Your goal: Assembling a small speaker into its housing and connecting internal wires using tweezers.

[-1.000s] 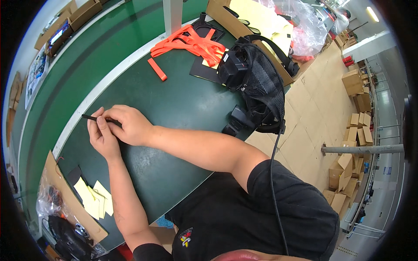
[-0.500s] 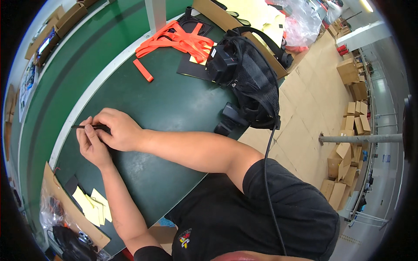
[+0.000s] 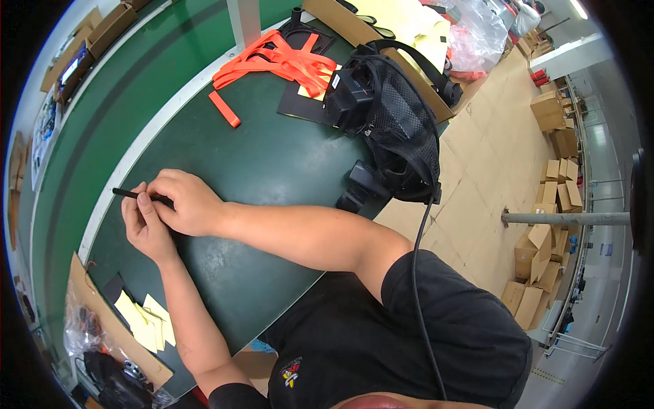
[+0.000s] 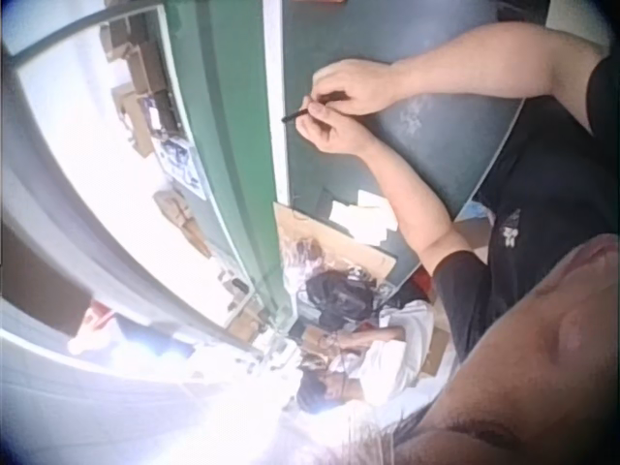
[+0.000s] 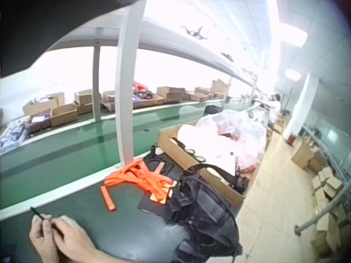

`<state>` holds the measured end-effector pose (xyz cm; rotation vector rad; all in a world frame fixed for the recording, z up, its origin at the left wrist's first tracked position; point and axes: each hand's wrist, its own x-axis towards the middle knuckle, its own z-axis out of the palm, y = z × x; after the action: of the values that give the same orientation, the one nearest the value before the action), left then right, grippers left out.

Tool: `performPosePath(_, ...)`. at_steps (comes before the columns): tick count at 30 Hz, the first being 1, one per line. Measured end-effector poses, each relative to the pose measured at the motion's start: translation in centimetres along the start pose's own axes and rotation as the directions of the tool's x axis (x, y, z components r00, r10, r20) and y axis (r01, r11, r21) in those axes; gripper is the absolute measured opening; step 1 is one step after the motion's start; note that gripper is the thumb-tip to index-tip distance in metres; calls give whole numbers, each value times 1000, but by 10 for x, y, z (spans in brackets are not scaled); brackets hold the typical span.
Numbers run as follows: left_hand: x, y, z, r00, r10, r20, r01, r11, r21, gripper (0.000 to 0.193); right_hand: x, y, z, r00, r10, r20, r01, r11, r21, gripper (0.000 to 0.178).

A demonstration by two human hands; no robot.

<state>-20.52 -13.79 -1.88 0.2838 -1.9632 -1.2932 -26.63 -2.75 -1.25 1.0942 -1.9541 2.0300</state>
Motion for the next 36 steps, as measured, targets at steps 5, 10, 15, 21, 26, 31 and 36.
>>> performPosePath(5, -2, 2, 1, 998, 26, -57, -24, 999, 45, 21, 1, -6, 2, 1000, 23, 15, -24, 998, 51, 18)
performPosePath(10, -2, -3, 7, 995, 9, -96, -11, 1000, -18, 17, 1, -9, -8, 979, 186, 79, -194, 974, 118, 18)
performPosePath(15, -1, -10, 1, 990, -77, -116, 58, 986, -154, 11, 0, -7, -3, 980, 179, 85, -187, 977, 101, 18)
performPosePath(21, 1, -9, -2, 974, -111, -199, 92, 990, -104, 13, 5, -2, 8, 999, 37, 15, -37, 999, -17, 16)
performPosePath(26, 1, -3, 15, 987, -33, -155, 5, 984, -176, 14, 0, 13, 2, 990, 135, 50, -140, 984, 108, 15)
performPosePath(31, 0, 3, 2, 994, 8, -108, -21, 992, -121, 11, -3, 4, 10, 970, 216, 115, -231, 963, 138, 20)
performPosePath(36, 1, 8, 4, 990, -86, -109, 70, 987, -145, 13, -3, 7, 9, 953, 264, 150, -287, 944, 163, 16)
